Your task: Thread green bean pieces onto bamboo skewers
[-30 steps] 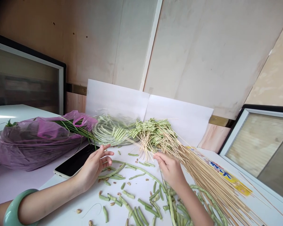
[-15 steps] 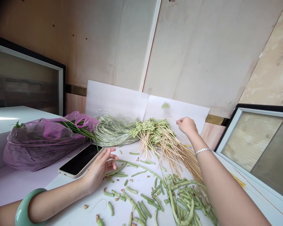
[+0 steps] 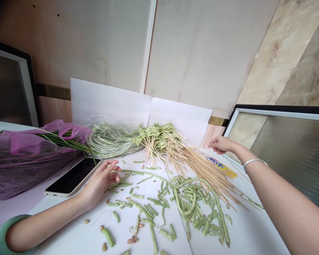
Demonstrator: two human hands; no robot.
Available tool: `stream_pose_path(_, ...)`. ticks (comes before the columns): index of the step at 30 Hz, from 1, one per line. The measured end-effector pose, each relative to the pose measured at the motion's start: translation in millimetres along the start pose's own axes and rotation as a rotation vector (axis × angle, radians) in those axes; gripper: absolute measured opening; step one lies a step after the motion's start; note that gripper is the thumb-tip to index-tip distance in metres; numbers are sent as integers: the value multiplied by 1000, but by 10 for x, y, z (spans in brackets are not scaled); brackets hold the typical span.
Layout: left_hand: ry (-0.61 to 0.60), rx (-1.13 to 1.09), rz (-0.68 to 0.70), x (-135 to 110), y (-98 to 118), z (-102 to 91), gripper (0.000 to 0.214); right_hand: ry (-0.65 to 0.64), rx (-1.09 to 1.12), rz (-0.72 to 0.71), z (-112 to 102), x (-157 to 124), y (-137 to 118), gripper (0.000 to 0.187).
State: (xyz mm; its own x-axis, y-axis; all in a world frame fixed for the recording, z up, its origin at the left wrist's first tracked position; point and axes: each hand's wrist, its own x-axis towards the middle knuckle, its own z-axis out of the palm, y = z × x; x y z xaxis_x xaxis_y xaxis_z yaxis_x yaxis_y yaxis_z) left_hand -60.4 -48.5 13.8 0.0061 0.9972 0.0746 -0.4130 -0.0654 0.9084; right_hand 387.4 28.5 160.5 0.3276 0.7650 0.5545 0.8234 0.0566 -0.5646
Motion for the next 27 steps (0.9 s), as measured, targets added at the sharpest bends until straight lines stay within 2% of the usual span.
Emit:
stream_pose_path(3,-14,7,1,-5,6,3,48,-96,-54,161,-186,-294,271,26)
stream_pose_path(6,-28,28,10,-11,19,2,46,-93,-84,269,-299,-538,441,25)
stream_pose_path(11,-22,81,27,-2,37,-13,43,-36,-67,300,-326,-753,616,25)
stream_pose_path(19,2,91,46,22,22,-33,41,34,-76,307,-212,-690,1033,27)
stream_pose_path(27,-3,130,62,-12,49,29,44,-46,-245,480,141,-699,1392,26)
